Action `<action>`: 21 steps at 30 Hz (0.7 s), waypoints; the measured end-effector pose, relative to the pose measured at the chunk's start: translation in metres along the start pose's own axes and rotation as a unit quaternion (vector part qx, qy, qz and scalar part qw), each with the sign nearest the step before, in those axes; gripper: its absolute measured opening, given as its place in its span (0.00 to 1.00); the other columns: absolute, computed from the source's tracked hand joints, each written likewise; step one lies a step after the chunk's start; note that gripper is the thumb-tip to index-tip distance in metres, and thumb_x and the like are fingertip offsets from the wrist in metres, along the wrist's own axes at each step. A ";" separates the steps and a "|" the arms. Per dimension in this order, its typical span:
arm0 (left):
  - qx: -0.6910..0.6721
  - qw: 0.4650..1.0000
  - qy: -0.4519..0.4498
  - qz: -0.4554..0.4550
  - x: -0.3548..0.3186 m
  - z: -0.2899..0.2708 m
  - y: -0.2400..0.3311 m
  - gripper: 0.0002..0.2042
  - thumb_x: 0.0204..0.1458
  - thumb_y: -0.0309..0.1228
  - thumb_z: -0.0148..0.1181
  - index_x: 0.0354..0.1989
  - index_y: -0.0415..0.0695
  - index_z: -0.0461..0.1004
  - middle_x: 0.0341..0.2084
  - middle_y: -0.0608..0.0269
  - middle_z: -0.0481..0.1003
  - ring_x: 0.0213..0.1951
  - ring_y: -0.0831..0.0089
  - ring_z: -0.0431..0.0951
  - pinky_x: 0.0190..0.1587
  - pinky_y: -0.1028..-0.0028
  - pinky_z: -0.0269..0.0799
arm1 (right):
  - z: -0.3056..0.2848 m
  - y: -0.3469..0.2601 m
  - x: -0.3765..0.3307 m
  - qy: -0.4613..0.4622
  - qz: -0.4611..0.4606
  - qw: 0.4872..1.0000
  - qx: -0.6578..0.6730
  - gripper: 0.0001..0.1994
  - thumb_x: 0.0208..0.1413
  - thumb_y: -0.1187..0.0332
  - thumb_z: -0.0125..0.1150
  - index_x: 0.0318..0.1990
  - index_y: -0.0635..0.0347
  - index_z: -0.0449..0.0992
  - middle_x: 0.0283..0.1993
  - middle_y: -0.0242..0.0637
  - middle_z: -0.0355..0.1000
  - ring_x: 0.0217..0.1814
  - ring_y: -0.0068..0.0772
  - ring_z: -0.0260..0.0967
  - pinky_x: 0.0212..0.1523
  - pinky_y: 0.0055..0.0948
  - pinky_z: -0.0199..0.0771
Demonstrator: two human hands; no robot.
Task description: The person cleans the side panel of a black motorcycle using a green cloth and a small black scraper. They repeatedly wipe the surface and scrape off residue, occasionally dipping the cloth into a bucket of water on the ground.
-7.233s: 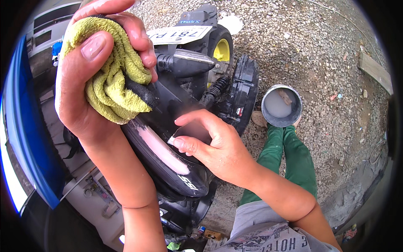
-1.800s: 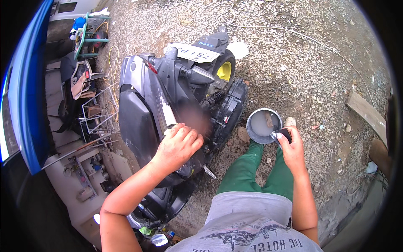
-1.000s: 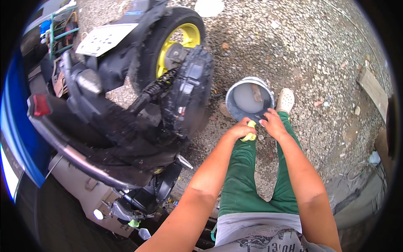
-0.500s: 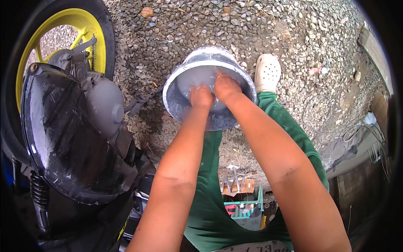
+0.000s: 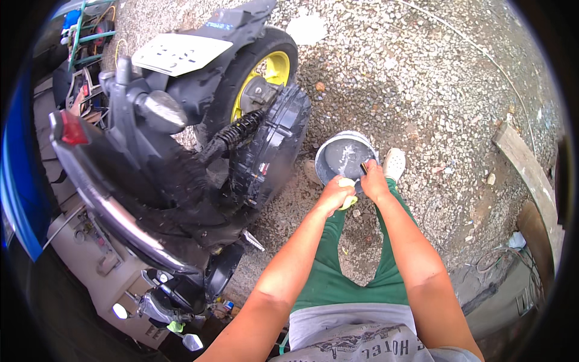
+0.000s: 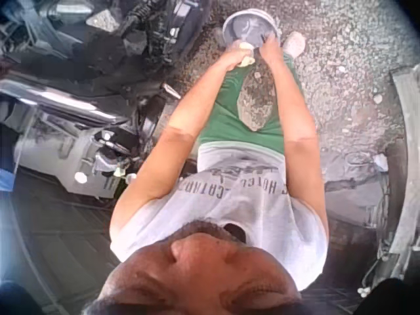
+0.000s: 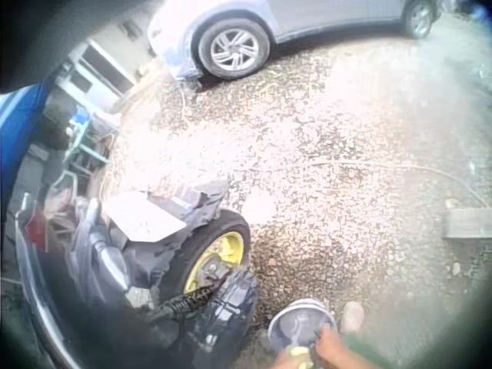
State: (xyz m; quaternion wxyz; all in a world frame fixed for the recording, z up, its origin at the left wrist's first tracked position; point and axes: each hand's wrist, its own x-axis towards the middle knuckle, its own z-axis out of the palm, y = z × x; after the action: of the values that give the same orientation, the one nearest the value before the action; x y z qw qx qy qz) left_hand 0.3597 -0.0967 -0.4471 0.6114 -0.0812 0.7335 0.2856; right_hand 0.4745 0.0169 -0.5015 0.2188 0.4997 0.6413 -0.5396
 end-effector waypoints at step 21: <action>-0.087 0.991 -0.060 0.080 -0.291 0.007 0.177 0.33 0.51 0.35 0.76 0.63 0.46 0.66 0.46 0.58 0.78 0.42 0.69 0.82 0.40 0.64 0.81 | -0.355 -0.291 -0.207 -0.101 -0.177 0.912 -0.356 0.22 0.55 0.75 0.58 0.59 0.64 0.71 0.57 0.57 0.77 0.57 0.55 0.78 0.55 0.47 0.78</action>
State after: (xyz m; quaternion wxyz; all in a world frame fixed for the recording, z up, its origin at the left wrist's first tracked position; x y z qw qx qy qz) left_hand 0.3523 -0.0148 -0.1164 0.6201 -0.0580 0.6723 0.4002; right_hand 0.3951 0.2804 -0.0792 0.3462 0.2098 0.8435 -0.3530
